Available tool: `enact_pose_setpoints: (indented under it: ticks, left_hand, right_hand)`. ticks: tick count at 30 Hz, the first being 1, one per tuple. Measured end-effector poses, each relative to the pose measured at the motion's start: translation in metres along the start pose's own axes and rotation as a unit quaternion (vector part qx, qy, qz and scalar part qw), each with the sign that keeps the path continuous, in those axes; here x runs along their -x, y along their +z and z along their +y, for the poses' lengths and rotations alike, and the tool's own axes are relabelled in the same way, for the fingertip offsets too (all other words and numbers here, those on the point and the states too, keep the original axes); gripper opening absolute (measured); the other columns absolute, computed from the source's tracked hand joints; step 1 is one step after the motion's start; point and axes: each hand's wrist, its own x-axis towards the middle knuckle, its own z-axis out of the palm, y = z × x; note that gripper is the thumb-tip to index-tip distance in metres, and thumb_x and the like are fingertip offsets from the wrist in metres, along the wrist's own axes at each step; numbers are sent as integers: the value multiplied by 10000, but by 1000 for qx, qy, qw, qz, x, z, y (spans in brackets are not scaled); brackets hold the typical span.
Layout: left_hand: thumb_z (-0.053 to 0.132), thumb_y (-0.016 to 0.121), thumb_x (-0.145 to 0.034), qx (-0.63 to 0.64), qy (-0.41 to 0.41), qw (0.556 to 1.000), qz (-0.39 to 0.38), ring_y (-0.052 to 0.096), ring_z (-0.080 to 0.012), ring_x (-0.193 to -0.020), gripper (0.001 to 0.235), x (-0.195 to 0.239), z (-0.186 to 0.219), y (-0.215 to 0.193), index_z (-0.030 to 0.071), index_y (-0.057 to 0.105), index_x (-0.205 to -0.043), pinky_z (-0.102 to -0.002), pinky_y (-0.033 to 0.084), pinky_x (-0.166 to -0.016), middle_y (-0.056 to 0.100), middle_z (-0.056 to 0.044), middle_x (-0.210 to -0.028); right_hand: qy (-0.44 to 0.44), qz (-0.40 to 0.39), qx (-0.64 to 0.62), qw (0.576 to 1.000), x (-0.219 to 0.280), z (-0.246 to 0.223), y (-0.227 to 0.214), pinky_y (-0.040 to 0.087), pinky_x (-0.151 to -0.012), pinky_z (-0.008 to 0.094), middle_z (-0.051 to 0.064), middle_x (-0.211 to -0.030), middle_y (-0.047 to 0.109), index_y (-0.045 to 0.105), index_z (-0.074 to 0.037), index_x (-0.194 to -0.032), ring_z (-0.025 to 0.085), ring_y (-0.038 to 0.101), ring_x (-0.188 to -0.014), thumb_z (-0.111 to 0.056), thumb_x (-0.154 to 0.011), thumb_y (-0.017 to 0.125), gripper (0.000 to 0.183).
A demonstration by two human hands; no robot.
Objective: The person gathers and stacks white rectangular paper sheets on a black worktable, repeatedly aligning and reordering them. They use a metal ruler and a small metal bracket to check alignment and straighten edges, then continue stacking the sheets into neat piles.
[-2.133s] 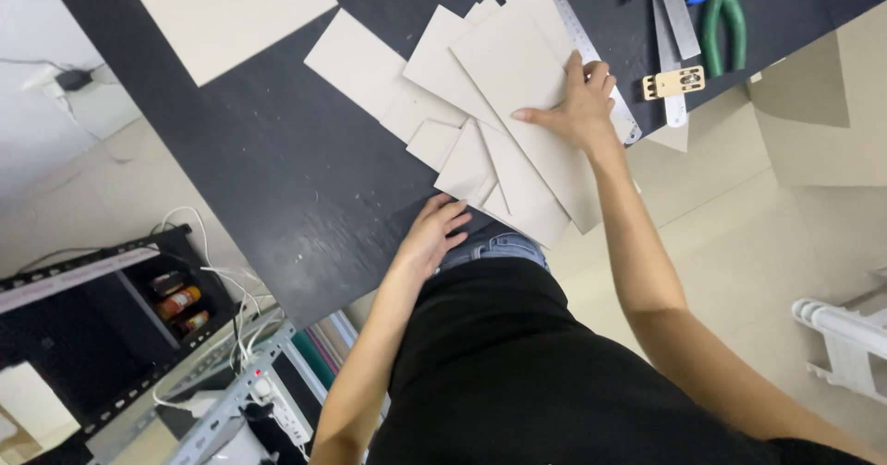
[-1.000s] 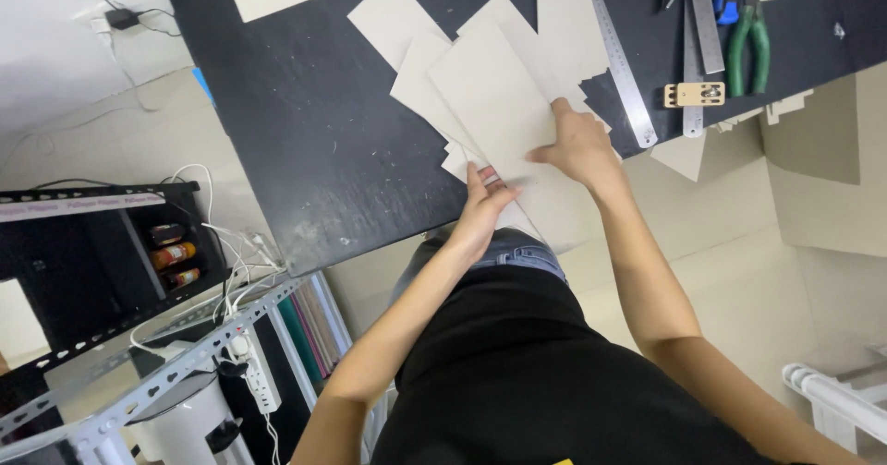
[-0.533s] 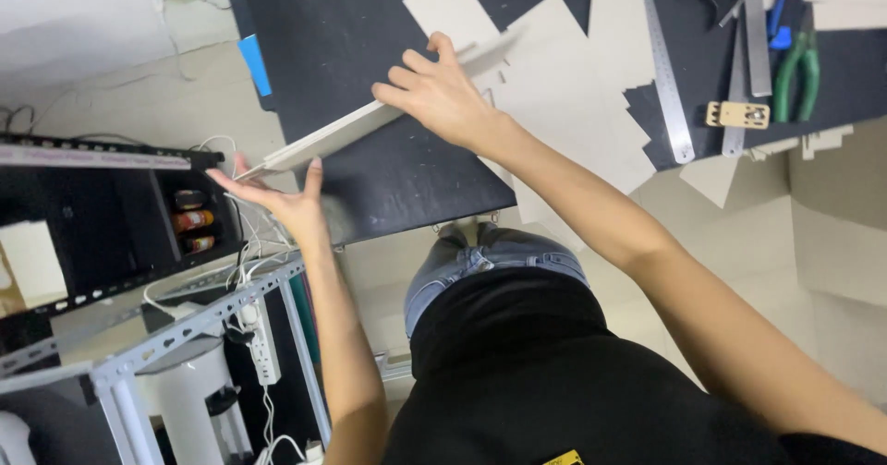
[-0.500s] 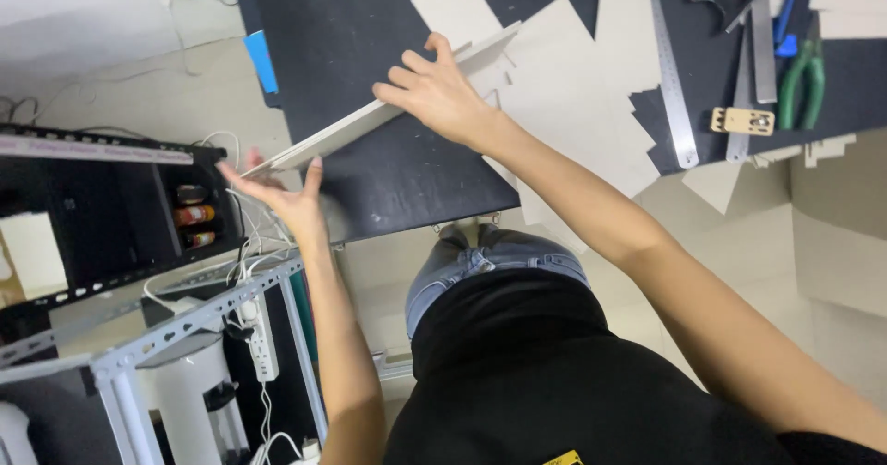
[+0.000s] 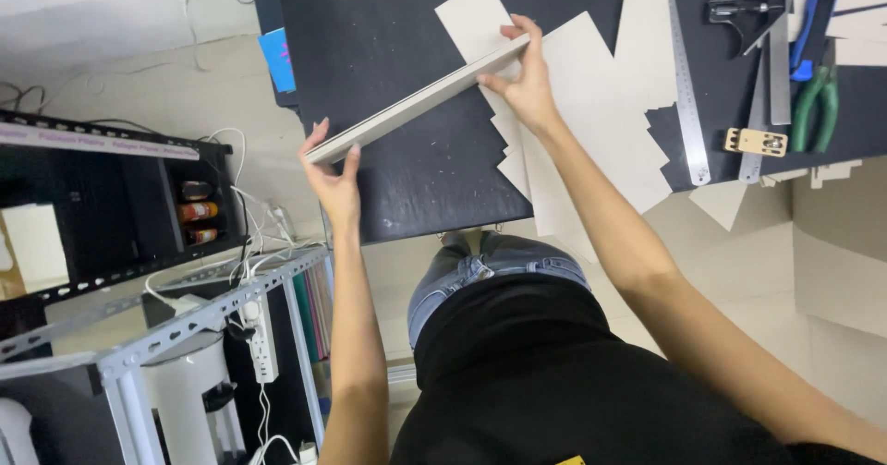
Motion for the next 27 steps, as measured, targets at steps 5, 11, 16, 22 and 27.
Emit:
enact_pose_setpoints:
  ticks: [5, 11, 16, 22, 27]
  left_hand:
    - [97, 728, -922, -37, -61, 997, 32, 543, -139, -946, 297, -3, -45, -18, 97, 476, -1079, -256, 446, -886, 560, -50, -996]
    - [17, 768, -869, 33, -83, 987, 134, 643, -200, -1086, 431, 0, -89, -40, 37, 551, -1240, -354, 520, -1016, 667, -129, -1200]
    - [-23, 679, -866, 38, -253, 939, 231, 666, -259, -1151, 486, 32, -20, -79, 17, 528, -1326, -403, 566, -1006, 652, -168, -1302]
    - [83, 678, -849, -14, -374, 888, 266, 687, -243, -1112, 510, 84, -1, -98, 24, 552, -1340, -384, 576, -929, 675, -139, -1287]
    - [268, 716, -848, -103, -407, 865, 275, 648, -239, -1143, 587, 119, -21, -88, 9, 414, -1280, -385, 534, -950, 609, -172, -1322]
  right_hand:
    - [-17, -42, 119, 992, -13, 38, -20, 264, -1206, 392, 150, -1479, 489, 430, -70, -1440, 333, 435, -1407, 153, -740, 400, 735]
    - [228, -26, 357, 906, -65, 55, -7, 265, -926, 479, 111, -1238, 507, 430, -148, -1330, 319, 375, -1157, -433, -752, 894, 794]
    - [327, -88, 428, 838, -95, 51, 11, 270, -976, 494, 122, -1217, 533, 440, -120, -1233, 333, 396, -1209, -327, -737, 896, 705]
    - [356, -100, 449, 813, -82, 5, 33, 278, -1028, 489, 102, -1399, 296, 325, -89, -1393, 289, 294, -1296, -656, -520, 969, 1224]
    - [237, -66, 381, 891, -60, 31, -1, 248, -1005, 467, 109, -1288, 330, 398, -206, -1288, 301, 308, -1214, -554, -588, 977, 972]
